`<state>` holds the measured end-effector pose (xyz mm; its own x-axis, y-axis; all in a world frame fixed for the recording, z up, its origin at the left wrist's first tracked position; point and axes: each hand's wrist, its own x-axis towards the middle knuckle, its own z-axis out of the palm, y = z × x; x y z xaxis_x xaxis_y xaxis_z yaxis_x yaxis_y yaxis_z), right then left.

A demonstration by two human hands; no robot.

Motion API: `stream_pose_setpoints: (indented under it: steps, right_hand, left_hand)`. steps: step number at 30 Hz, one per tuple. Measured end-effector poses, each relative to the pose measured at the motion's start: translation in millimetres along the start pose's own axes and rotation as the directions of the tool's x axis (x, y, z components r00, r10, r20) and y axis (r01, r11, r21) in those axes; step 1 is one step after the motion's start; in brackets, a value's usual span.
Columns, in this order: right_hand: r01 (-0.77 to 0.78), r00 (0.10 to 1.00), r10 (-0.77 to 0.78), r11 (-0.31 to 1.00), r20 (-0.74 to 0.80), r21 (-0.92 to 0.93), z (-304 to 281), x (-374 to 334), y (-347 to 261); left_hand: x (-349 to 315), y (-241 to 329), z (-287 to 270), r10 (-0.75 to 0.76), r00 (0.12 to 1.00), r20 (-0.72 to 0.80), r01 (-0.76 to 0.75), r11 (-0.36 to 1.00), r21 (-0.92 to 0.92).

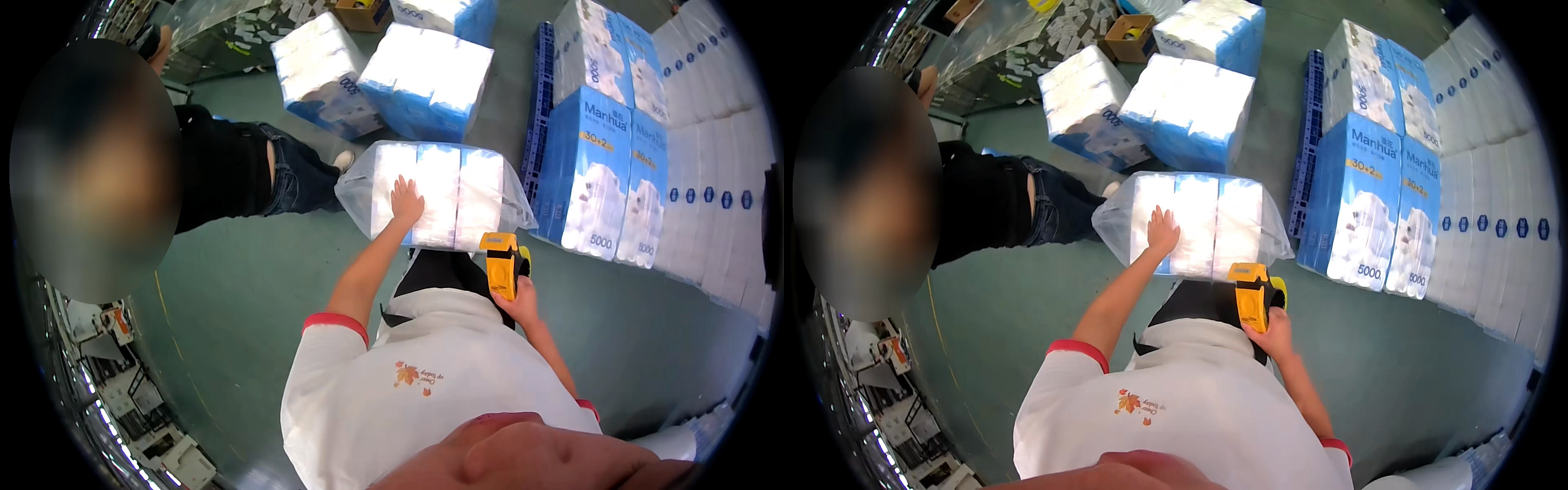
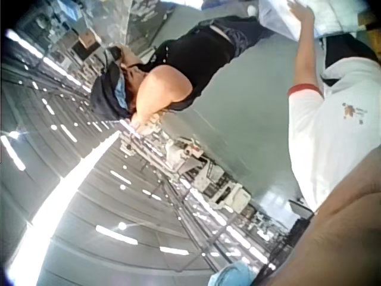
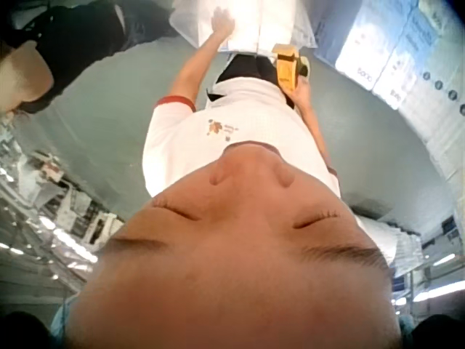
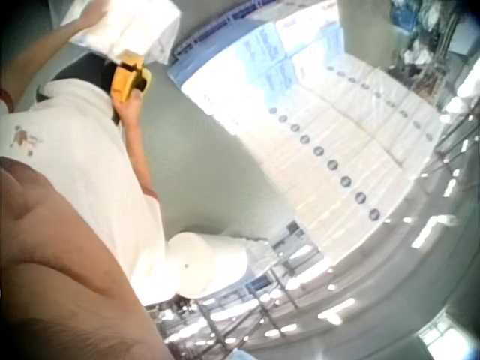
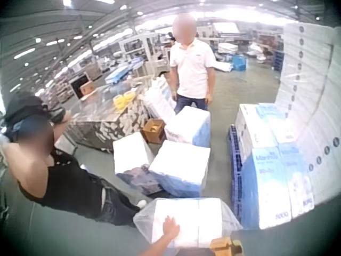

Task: The person packs bundles of paper products into plastic bags and uses a handheld tape dispenser to seal the bags.

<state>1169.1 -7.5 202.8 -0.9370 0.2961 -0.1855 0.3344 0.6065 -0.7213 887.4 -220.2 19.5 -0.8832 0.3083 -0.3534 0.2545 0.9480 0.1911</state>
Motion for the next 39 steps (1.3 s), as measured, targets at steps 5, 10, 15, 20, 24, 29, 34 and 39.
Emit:
stream_pose_setpoints:
  steps: [5,10,15,20,24,29,34,39]
  right_hand:
    - [0.121,0.993,-0.120,0.988,0.013,-0.101,-3,20,-8]
    - [0.268,0.963,-0.268,0.963,0.019,-0.022,-13,40,-52]
    - [0.339,0.940,-0.339,0.941,0.038,-0.008,-3,46,-77]
    - [-0.031,0.984,0.023,0.999,0.175,0.045,14,50,-96]
    - [-0.379,0.874,0.341,0.924,0.347,0.045,9,54,-108]
    - [-0.584,0.802,0.456,0.733,0.386,0.347,38,45,-69]
    - [-0.613,0.782,0.490,0.496,0.385,0.615,68,86,-89]
    - [-0.638,0.724,0.604,0.404,0.333,0.655,88,82,-78]
  left_hand:
    - [-40,49,-51,0.359,0.815,0.455,0.176,0.594,-0.785]
    - [-89,84,-153,0.653,0.615,0.442,0.516,0.090,-0.852]
    - [-77,71,-186,0.689,0.594,0.414,0.390,0.204,-0.898]
    - [-37,55,-163,0.524,0.804,0.282,0.147,0.286,-0.947]
    - [59,40,-138,0.359,0.917,0.171,0.053,0.317,-0.947]
    - [156,56,-116,0.298,0.955,-0.001,-0.226,0.722,-0.654]
    - [195,114,-98,0.311,0.910,-0.275,-0.385,0.880,-0.277]
    - [212,123,-55,0.417,0.902,0.113,-0.362,0.871,-0.333]
